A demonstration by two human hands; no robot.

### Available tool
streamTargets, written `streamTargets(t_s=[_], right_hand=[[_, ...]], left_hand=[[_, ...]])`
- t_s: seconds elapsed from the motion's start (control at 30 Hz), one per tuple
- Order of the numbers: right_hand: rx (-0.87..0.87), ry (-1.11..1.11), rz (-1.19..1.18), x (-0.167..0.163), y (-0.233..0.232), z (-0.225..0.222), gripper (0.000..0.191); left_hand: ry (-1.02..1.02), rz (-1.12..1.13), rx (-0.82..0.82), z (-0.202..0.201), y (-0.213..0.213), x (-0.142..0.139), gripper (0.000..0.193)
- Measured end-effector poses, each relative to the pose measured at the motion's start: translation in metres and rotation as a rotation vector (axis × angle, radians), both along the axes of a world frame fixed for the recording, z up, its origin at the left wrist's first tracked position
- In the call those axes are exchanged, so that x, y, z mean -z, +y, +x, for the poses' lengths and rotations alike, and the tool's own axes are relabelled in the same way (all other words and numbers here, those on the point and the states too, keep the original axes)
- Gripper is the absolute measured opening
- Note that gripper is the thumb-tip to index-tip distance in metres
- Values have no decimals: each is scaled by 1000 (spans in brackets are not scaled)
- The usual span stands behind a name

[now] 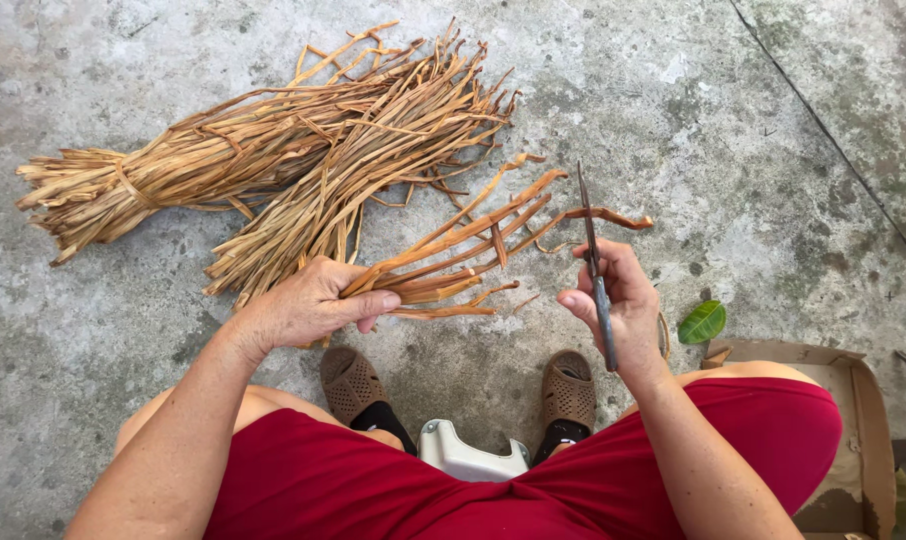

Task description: The person carries a bundle of dried plant strips and a small stool to an outdoor concrete area. They sit on the stool, untie the bundle, and use shears to cut the strips into shorter lengths, placing the cut pieces on the ground.

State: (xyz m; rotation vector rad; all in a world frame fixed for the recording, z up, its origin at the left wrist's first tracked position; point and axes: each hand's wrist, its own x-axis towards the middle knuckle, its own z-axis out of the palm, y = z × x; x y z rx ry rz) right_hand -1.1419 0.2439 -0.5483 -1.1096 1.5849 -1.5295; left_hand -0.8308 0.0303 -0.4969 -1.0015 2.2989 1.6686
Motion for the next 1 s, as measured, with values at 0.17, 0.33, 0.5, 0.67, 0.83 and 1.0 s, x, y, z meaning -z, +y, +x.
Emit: streamTargets(t_s=[0.17, 0.33, 0.5, 0.67, 0.83, 1.0], right_hand=[[53, -37, 51, -6, 8, 1, 50], [5, -183, 41, -12, 3, -4, 47], [-96, -155, 120, -8, -1, -4, 51], [-207, -177, 106, -6, 4, 0, 55], [-213, -203, 107, -7, 2, 1, 56], [-291, -230, 137, -9, 6, 6, 57]], left_hand=[[57, -44, -28, 4, -2, 0, 45], [38, -31, -67, 12, 0, -3, 42], [91, 154, -99, 23, 1, -6, 41], [210, 232, -65, 31, -1, -3, 39], [192, 317, -74, 39, -6, -3, 45], [201, 370, -66, 41, -5, -1, 47]])
